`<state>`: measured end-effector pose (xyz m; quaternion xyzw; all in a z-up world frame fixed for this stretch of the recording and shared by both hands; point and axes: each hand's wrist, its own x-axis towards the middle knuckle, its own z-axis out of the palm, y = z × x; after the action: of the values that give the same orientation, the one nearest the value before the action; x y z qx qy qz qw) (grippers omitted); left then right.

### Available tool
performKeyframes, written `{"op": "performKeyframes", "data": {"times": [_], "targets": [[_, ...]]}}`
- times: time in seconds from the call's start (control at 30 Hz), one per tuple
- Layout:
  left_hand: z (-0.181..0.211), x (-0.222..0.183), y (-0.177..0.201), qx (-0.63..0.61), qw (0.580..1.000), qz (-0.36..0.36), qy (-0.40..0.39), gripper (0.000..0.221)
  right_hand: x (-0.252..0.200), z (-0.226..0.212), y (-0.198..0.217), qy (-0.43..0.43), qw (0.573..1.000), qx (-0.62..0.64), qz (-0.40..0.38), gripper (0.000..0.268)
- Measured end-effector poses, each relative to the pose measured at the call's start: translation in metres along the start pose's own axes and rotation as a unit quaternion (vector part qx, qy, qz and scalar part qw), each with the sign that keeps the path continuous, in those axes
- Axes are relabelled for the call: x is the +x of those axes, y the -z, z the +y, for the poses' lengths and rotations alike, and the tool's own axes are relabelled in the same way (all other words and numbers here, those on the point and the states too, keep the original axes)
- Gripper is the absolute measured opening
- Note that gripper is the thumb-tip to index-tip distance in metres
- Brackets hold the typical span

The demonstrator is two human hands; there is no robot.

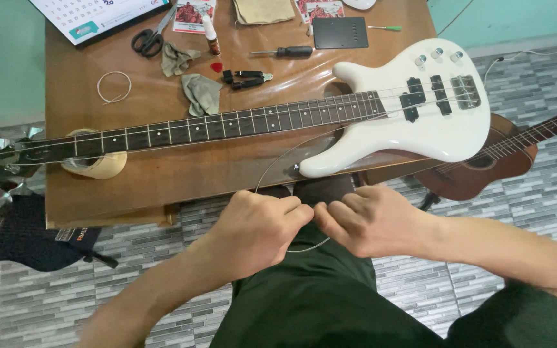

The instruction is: Coiling a long guitar string into a neat circle for storage or disposal.

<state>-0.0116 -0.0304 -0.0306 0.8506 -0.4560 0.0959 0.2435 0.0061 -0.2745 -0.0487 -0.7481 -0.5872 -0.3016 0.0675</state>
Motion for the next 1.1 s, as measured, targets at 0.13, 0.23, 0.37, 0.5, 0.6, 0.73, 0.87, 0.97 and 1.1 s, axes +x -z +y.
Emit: {"op": "performKeyframes", "data": {"times": [0.13,0.23,0.37,0.5,0.6,0.73,0.87,0.97,1.1], "targets": [[-0.01,0.007,-0.011,-0.031,0.998,-0.031,0.042,0.02,0.009,0.007,0.004,-0.008,0.999,-0.012,-0.044,0.02],[-0.013,0.006,-0.014,-0.023,0.999,0.029,0.035,0.017,0.021,0.018,0.01,-0.235,0.884,0.401,-0.045,0.022],[-0.01,0.001,-0.018,0.003,0.999,0.04,0.027,0.014,0.028,0.015,0.011,-0.31,0.795,0.52,-0.026,0.02],[-0.011,0.003,-0.014,-0.028,0.999,0.022,0.029,0.017,0.015,0.017,-0.001,-0.318,0.737,0.597,-0.013,0.018],[-0.017,0.003,-0.026,0.022,1.0,0.015,0.007,0.016,0.01,0.022,-0.008,-0.36,0.711,0.602,-0.054,0.024],[-0.023,0.004,-0.037,0.048,0.999,0.007,0.001,0.02,0.002,0.023,-0.023,-0.391,0.716,0.573,-0.081,0.029],[-0.027,0.002,-0.064,0.202,0.979,0.019,-0.031,0.013,-0.006,0.022,-0.041,-0.435,0.721,0.516,-0.157,0.028],[-0.033,0.002,-0.093,0.256,0.966,0.024,-0.007,0.011,-0.015,0.03,-0.055,-0.447,0.717,0.497,-0.201,0.026],[-0.049,0.015,-0.034,0.036,0.997,0.024,0.057,0.015,0.014,0.045,-0.021,-0.452,0.683,0.556,-0.141,0.026]]}}
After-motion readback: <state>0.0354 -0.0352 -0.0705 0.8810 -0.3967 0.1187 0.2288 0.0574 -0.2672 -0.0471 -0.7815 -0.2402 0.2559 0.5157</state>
